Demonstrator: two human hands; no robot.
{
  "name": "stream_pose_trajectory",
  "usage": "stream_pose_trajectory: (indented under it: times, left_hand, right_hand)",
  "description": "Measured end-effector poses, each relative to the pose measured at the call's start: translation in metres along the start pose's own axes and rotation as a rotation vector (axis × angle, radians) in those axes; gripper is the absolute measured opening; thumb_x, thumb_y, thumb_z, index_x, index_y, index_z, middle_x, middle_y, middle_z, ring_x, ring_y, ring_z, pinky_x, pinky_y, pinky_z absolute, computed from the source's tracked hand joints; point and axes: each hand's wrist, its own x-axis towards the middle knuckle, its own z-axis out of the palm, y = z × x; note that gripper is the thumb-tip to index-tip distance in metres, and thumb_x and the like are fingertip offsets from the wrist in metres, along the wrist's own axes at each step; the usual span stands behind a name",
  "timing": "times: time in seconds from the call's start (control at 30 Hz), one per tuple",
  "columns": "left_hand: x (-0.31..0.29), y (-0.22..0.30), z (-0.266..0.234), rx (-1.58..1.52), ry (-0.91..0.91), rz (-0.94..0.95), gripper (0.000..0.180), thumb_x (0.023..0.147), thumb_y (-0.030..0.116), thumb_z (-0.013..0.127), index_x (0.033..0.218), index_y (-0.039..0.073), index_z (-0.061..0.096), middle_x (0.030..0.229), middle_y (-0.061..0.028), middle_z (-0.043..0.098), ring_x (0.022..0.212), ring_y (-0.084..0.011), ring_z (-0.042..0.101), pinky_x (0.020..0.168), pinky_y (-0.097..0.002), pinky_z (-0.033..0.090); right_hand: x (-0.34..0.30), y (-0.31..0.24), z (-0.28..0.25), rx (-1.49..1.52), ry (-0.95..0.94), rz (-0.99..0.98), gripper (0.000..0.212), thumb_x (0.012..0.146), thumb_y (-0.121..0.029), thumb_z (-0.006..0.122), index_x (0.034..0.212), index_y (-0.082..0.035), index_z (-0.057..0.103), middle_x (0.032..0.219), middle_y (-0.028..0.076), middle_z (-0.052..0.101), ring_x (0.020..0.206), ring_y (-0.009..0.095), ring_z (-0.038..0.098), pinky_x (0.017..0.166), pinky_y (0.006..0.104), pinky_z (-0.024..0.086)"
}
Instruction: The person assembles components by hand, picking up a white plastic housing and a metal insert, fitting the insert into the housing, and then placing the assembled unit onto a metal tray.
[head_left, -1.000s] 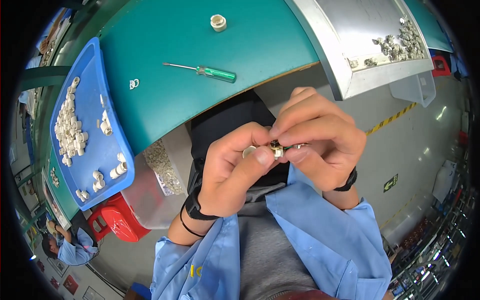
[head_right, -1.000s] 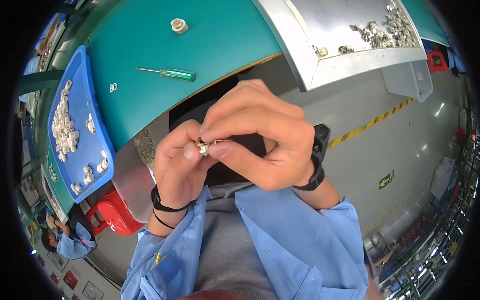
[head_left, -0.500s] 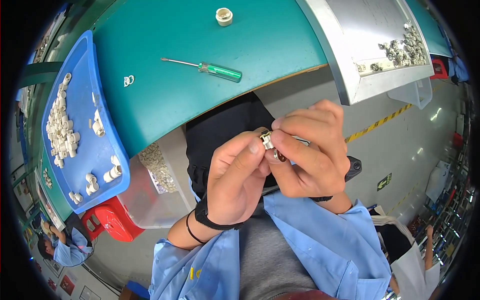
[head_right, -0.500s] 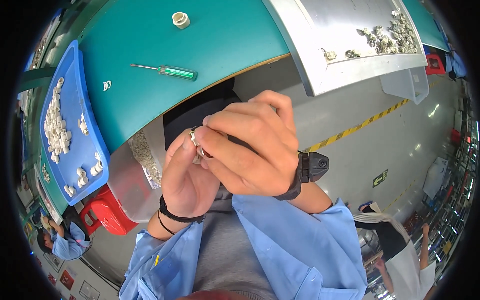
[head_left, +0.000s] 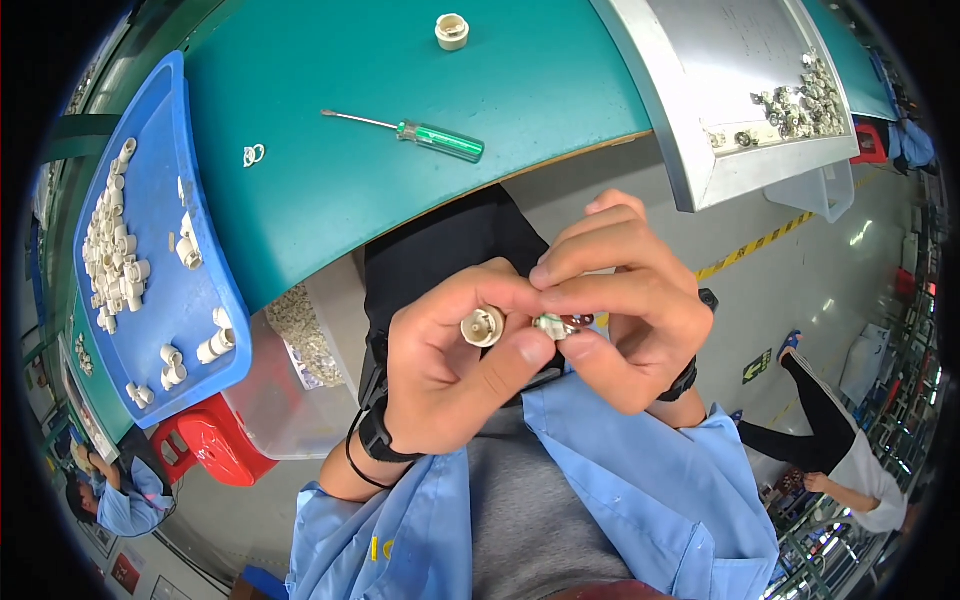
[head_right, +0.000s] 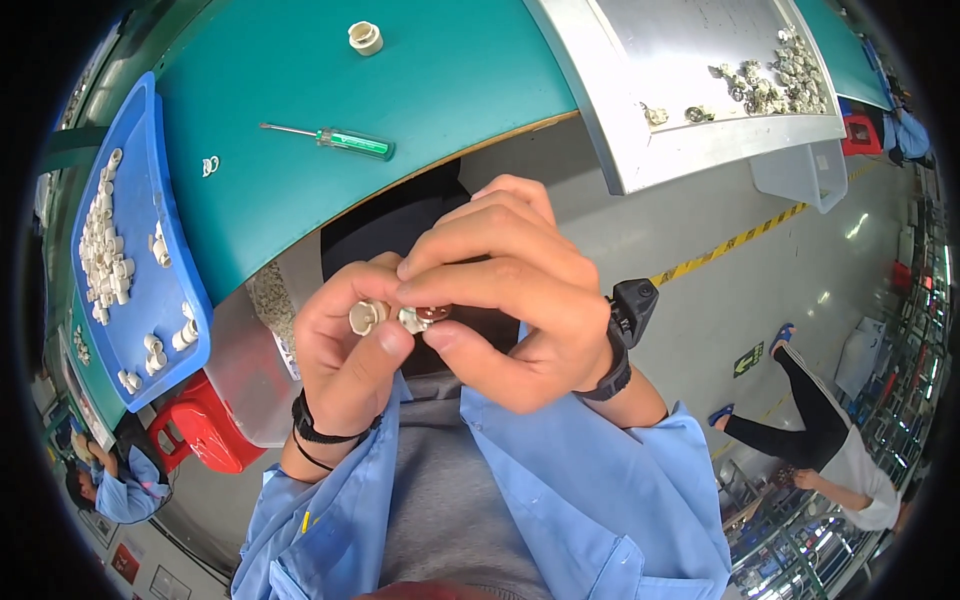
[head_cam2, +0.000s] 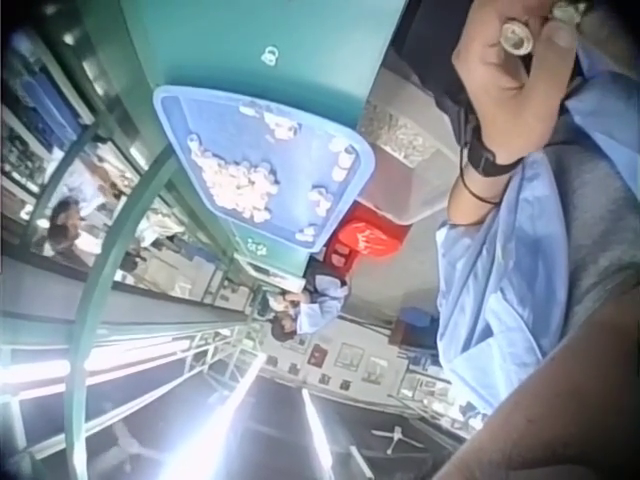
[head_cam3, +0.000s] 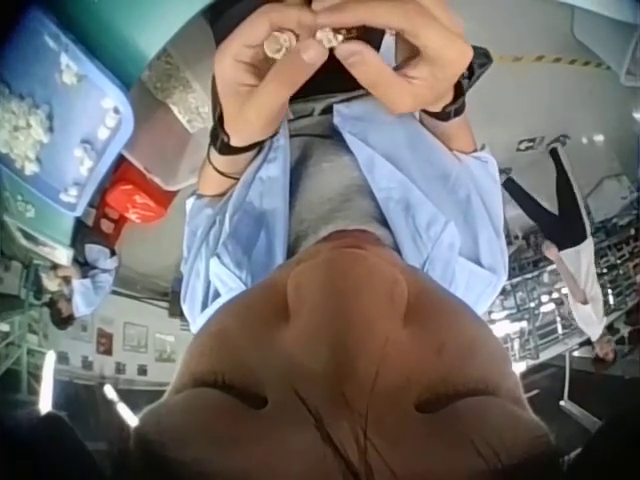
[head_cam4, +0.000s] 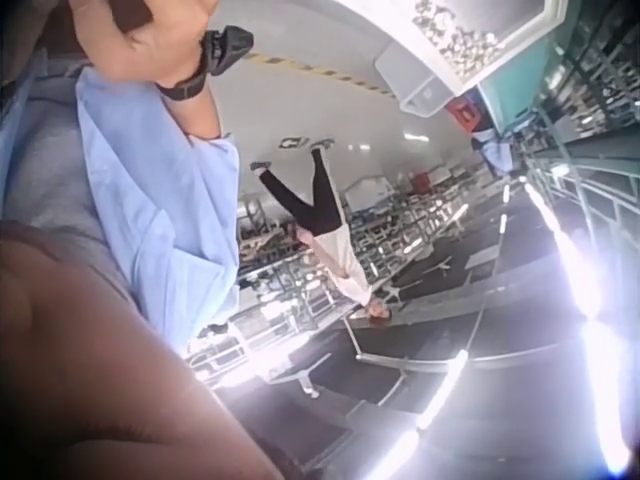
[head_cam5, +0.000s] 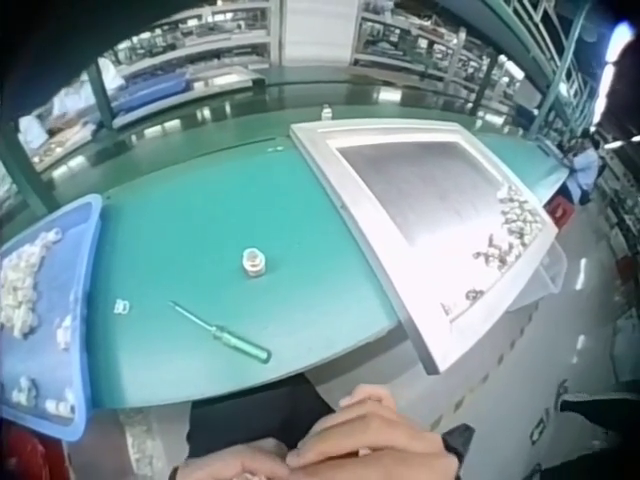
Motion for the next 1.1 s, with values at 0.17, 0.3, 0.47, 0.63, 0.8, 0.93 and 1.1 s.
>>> stream_pose_trajectory:
  times: [0.17,0.3,0.47,0.63,0.8,0.93,1.1]
  left_hand:
    - [0.0,0.003,0.001,0.325,-0.003,0.187,0.023,0.081,-0.003,0.073,0.103,-0.002,0.065,0.077,-0.0045,0.058,0.071,-0.0111,0.052,0.064,-0.026,0.038]
    - [0.002,0.001,0.0,0.549,0.034,0.333,0.027,0.073,-0.001,0.078,0.098,0.0,0.067,0.073,-0.0038,0.058,0.064,-0.013,0.052,0.062,-0.0274,0.036]
    - [0.003,0.0,0.001,0.789,0.085,0.518,0.031,0.067,0.003,0.081,0.095,0.003,0.069,0.07,-0.0012,0.058,0.059,-0.0148,0.051,0.061,-0.0289,0.034]
    - [0.004,-0.001,0.0,0.871,0.09,0.57,0.031,0.067,0.004,0.081,0.095,0.004,0.069,0.071,-0.0009,0.059,0.058,-0.0155,0.052,0.061,-0.0297,0.035]
    - [0.004,-0.003,0.001,0.911,0.102,0.634,0.031,0.067,0.004,0.081,0.096,0.004,0.069,0.072,-0.0013,0.06,0.058,-0.0157,0.052,0.061,-0.0299,0.036]
    - [0.004,-0.006,0.0,0.895,0.113,0.632,0.031,0.068,0.003,0.08,0.096,0.004,0.069,0.073,-0.0018,0.061,0.058,-0.0152,0.052,0.061,-0.0296,0.036]
    - [0.005,-0.013,-0.002,0.781,0.151,0.598,0.031,0.067,0.0,0.079,0.096,0.003,0.069,0.075,-0.0033,0.061,0.058,-0.015,0.052,0.059,-0.0284,0.036]
  right_hand:
    - [-0.003,0.004,-0.003,0.162,0.016,-0.019,0.014,0.079,-0.006,0.068,0.092,-0.002,0.07,0.094,0.015,0.069,0.073,0.023,0.064,0.08,0.0429,0.041]
    - [-0.005,0.005,0.0,0.139,0.041,-0.044,0.018,0.074,-0.001,0.07,0.092,-0.001,0.069,0.091,0.014,0.07,0.072,0.021,0.065,0.071,0.0365,0.043]
    - [-0.008,0.002,0.004,0.148,0.103,0.009,0.018,0.075,-0.002,0.069,0.093,0.0,0.067,0.086,0.014,0.071,0.069,0.02,0.065,0.074,0.0377,0.045]
    - [-0.012,-0.002,0.004,0.201,0.053,0.097,0.017,0.079,-0.007,0.063,0.094,0.001,0.06,0.083,0.019,0.067,0.072,0.023,0.066,0.094,0.05,0.042]
    - [-0.007,-0.01,0.009,0.221,0.076,0.208,0.019,0.08,-0.007,0.064,0.097,0.003,0.062,0.083,0.018,0.068,0.073,0.024,0.066,0.097,0.0506,0.041]
    - [-0.012,-0.004,0.007,0.237,0.019,0.175,0.023,0.082,-0.009,0.068,0.1,0.005,0.064,0.083,0.016,0.068,0.075,0.024,0.066,0.097,0.0503,0.041]
    - [-0.016,-0.001,0.008,0.423,0.038,0.325,0.024,0.082,-0.009,0.075,0.099,0.004,0.066,0.083,0.013,0.07,0.075,0.022,0.067,0.095,0.0467,0.043]
